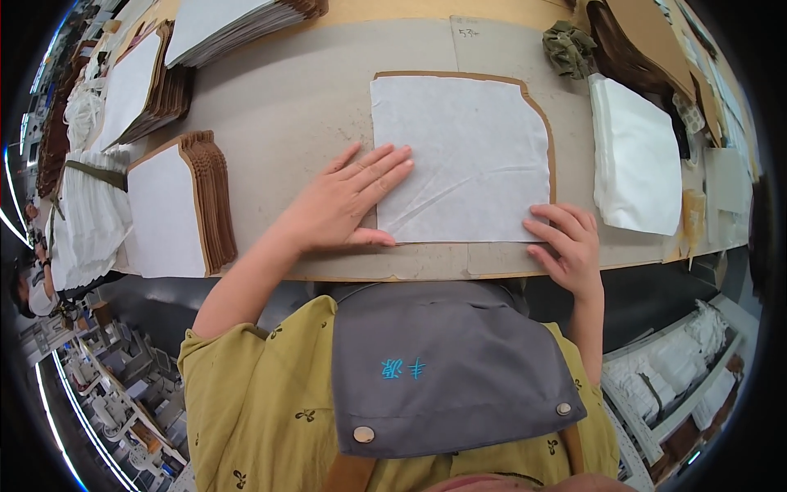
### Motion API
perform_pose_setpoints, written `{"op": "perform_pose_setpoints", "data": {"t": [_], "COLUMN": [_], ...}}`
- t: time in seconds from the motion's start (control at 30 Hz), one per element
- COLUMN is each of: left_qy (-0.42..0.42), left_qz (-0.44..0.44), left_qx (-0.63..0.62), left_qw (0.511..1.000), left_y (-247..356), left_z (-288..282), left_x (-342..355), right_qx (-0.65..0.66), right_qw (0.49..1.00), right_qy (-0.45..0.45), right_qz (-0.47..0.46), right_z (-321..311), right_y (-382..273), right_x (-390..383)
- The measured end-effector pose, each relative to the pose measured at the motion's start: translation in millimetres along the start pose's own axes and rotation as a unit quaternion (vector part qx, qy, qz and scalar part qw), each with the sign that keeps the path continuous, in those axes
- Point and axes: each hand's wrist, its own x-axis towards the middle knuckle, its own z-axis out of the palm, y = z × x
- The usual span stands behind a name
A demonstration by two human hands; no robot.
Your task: Applying adhesive to leather pieces and attaching protective paper lining.
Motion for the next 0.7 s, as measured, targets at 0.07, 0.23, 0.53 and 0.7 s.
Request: {"op": "perform_pose_setpoints", "data": {"t": [0.07, 0.23, 0.53, 0.7], "left_qy": [-0.011, -0.041, -0.029, -0.021], "left_qz": [0.008, 0.033, 0.027, 0.022], "left_qx": [0.014, 0.007, 0.012, 0.021], "left_qw": [1.000, 0.999, 0.999, 0.999], "left_y": [1.3, 16.1, 37.0, 39.2], "left_z": [-1.7, 2.3, 14.8, 19.8], "left_x": [-2.1, -14.6, -33.1, -40.4], "right_qx": [0.000, -0.001, -0.033, -0.011], "right_qw": [1.000, 1.000, 0.999, 1.000], "right_qy": [0.001, 0.001, -0.002, -0.008], "right_qz": [0.001, 0.003, 0.004, 0.022], "right_z": [-0.1, -0.8, -7.2, -5.5], "right_y": [0.5, 1.8, -2.0, -0.8], "right_x": [0.4, 2.1, -1.3, 2.0]}}
